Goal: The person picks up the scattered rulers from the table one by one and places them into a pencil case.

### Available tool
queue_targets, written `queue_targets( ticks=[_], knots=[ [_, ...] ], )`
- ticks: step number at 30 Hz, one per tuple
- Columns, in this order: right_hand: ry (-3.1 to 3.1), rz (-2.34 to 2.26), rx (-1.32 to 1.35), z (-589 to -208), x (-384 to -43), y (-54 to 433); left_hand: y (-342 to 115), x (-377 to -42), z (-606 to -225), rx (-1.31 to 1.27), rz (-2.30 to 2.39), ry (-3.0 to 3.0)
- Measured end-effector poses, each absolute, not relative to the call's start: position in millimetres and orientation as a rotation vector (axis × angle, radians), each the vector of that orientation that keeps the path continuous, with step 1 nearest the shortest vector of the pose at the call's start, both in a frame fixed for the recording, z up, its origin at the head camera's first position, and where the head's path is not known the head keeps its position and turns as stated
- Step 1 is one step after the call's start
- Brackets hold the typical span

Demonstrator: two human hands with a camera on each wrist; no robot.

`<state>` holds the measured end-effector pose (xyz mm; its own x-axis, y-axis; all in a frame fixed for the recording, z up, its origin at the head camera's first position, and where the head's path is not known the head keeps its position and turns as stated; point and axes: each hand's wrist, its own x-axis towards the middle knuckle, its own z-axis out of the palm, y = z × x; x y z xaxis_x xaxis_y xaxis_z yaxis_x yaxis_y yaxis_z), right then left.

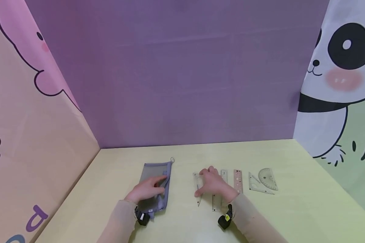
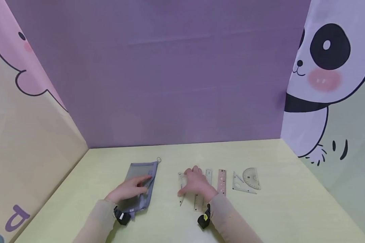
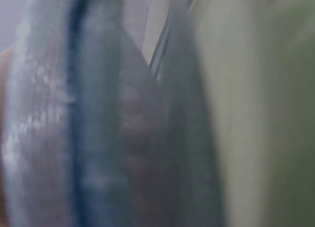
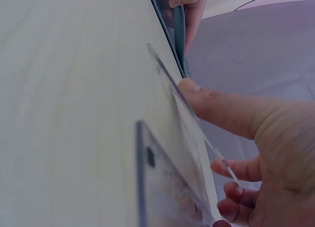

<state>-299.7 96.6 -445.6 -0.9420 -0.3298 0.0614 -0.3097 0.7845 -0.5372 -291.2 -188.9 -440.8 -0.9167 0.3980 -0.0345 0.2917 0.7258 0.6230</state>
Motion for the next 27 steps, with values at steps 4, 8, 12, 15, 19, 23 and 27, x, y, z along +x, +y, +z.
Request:
queue_targets(
  ticks=[4,8,12,15,19,23,27],
  knots=[
    [2.877,-0.978,-0.526,-449.5,-299.8,97.6,-189.5,-286.6,-444.9,0.537,0.970,2.755],
    [2.818,-1.107,-0.556,-445.4,-302.7,99.8,-189.0,-287.4,-443.6,0.499,0.967,2.752],
    [2.767,-1.232,-0.586,-442.2,-306.5,102.7,-188.8,-289.2,-440.8,0.496,0.963,2.758],
    [2.747,-1.317,-0.568,-442.5,-308.9,104.9,-188.9,-289.4,-439.8,0.502,0.956,2.762],
    [2.707,-1.414,-0.497,-443.4,-312.0,108.2,-189.0,-289.8,-439.1,0.503,0.957,2.761],
    [2.662,-1.483,-0.413,-442.3,-313.9,112.1,-189.6,-289.6,-440.4,0.512,0.954,2.764],
    [2.597,-1.559,-0.340,-440.1,-318.3,116.8,-189.5,-291.3,-440.0,0.535,0.950,2.764]
  ],
)
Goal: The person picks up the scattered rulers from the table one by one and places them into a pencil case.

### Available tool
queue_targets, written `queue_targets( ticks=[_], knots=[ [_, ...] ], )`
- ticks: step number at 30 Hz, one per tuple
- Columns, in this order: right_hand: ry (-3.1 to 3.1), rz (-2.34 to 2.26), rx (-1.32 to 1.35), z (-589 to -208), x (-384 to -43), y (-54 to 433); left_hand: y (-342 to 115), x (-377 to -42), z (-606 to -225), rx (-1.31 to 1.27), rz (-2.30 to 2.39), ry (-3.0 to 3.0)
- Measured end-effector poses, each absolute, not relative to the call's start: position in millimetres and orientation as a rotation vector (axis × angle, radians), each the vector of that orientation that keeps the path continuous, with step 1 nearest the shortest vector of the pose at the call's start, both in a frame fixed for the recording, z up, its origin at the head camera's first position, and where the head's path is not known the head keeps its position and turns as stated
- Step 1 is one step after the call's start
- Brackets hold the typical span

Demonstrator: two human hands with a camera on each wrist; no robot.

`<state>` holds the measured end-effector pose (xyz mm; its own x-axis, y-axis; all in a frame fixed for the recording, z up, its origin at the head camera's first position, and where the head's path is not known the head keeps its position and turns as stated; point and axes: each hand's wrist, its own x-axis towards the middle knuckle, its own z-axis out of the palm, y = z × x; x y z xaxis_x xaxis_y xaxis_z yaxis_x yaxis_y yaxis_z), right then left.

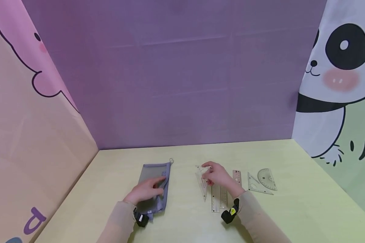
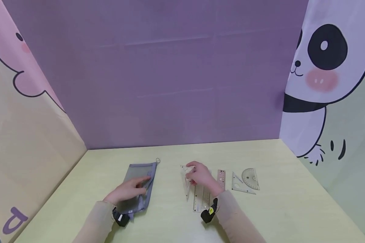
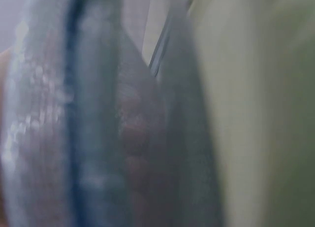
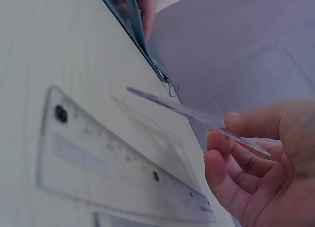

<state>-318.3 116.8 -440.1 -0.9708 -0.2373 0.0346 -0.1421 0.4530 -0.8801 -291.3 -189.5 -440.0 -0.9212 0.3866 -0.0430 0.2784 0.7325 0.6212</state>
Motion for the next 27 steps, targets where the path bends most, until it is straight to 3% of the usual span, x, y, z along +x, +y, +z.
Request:
queue_targets(
  ticks=[27],
  knots=[
    [2.317,-1.878,-0.196,-438.3,-323.5,123.9,-189.9,-288.8,-437.4,0.421,1.085,2.733]
  ],
)
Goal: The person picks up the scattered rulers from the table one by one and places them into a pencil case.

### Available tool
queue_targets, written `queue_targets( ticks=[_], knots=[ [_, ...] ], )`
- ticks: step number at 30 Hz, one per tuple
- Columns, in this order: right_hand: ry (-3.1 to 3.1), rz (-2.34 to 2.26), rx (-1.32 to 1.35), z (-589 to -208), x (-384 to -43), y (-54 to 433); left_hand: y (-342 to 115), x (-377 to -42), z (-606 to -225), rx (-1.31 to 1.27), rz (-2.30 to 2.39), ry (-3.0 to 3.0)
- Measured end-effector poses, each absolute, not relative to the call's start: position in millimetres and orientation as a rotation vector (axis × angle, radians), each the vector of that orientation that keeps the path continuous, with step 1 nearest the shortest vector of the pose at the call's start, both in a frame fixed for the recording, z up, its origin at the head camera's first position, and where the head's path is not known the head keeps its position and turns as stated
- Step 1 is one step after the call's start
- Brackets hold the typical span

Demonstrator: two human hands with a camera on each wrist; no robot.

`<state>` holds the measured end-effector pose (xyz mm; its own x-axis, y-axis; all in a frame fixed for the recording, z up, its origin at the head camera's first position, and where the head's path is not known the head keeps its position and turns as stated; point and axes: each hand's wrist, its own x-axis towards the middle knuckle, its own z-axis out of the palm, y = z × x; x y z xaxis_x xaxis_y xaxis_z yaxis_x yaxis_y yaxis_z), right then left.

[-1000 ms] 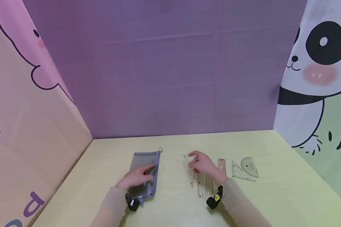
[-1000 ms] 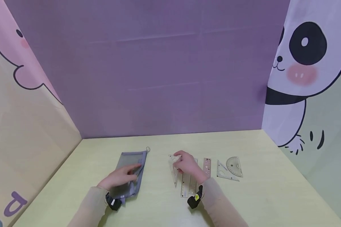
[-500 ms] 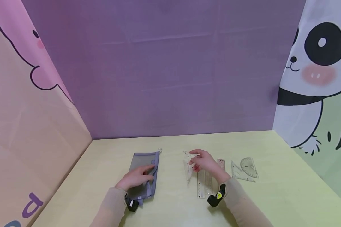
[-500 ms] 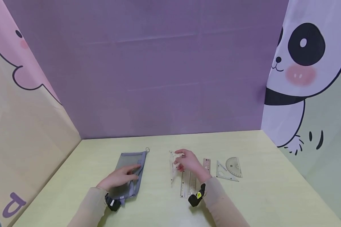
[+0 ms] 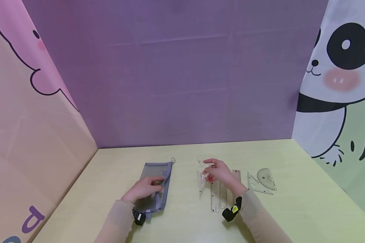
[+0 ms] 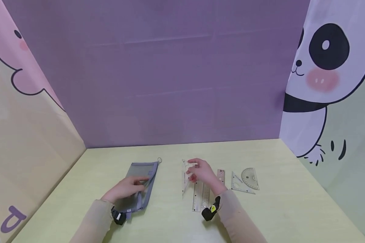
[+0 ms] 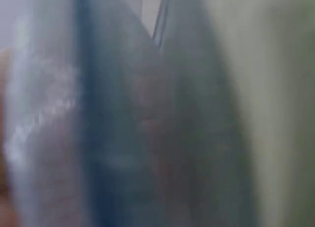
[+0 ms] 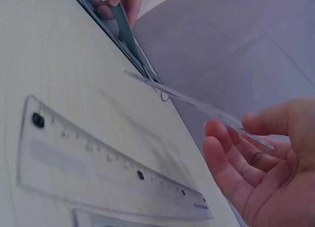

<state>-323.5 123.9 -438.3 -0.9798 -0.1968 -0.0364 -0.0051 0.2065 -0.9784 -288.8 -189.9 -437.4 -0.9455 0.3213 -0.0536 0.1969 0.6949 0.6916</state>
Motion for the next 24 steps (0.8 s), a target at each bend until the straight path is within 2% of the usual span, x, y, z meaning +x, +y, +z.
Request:
queue_targets(
  ticks=[24],
  knots=[
    [2.294,-1.886,-0.206,-441.0,-322.5,125.6,-182.0,-283.8,-435.9,0.339,0.993,2.874]
  ],
)
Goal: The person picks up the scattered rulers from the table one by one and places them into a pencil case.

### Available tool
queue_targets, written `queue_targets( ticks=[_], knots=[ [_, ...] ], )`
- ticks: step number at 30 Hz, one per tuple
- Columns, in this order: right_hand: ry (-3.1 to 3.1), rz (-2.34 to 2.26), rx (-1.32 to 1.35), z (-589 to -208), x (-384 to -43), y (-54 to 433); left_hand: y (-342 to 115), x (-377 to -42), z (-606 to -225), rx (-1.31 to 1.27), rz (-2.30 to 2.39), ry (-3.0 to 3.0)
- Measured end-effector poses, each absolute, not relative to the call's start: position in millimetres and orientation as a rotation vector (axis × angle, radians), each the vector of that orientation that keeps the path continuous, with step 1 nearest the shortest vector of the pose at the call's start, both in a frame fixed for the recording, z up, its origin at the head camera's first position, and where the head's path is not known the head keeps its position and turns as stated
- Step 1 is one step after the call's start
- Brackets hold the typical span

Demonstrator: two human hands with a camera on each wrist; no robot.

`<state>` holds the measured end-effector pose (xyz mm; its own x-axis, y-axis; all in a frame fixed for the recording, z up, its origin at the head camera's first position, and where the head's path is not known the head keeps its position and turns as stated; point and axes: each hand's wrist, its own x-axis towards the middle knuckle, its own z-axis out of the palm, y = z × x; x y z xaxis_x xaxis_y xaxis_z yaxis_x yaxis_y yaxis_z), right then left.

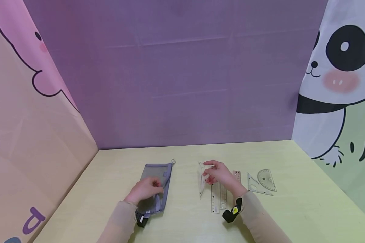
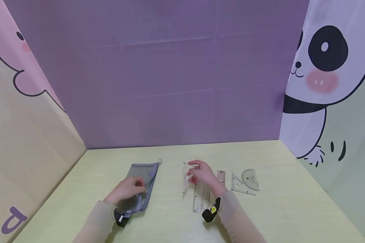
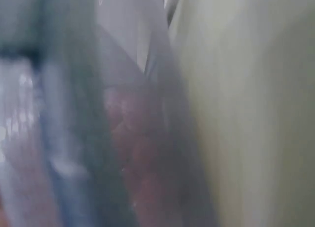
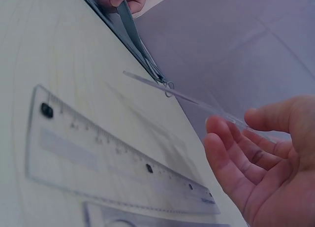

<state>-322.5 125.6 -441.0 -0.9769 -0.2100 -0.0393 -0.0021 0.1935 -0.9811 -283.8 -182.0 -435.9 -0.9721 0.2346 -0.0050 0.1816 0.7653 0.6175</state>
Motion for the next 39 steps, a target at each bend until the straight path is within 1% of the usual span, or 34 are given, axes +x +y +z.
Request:
queue_targets(
  ticks=[12,28,39],
  knots=[
    [2.198,-1.921,-0.148,-444.5,-324.4,122.1,-186.2,-285.0,-429.4,0.321,1.088,2.863],
    [2.006,-1.931,-0.248,-450.4,-330.3,111.8,-189.2,-287.9,-427.2,0.283,1.153,2.838],
    [1.826,-1.995,-0.241,-454.3,-336.7,90.0,-190.9,-287.4,-426.4,0.301,1.197,2.806]
  ],
)
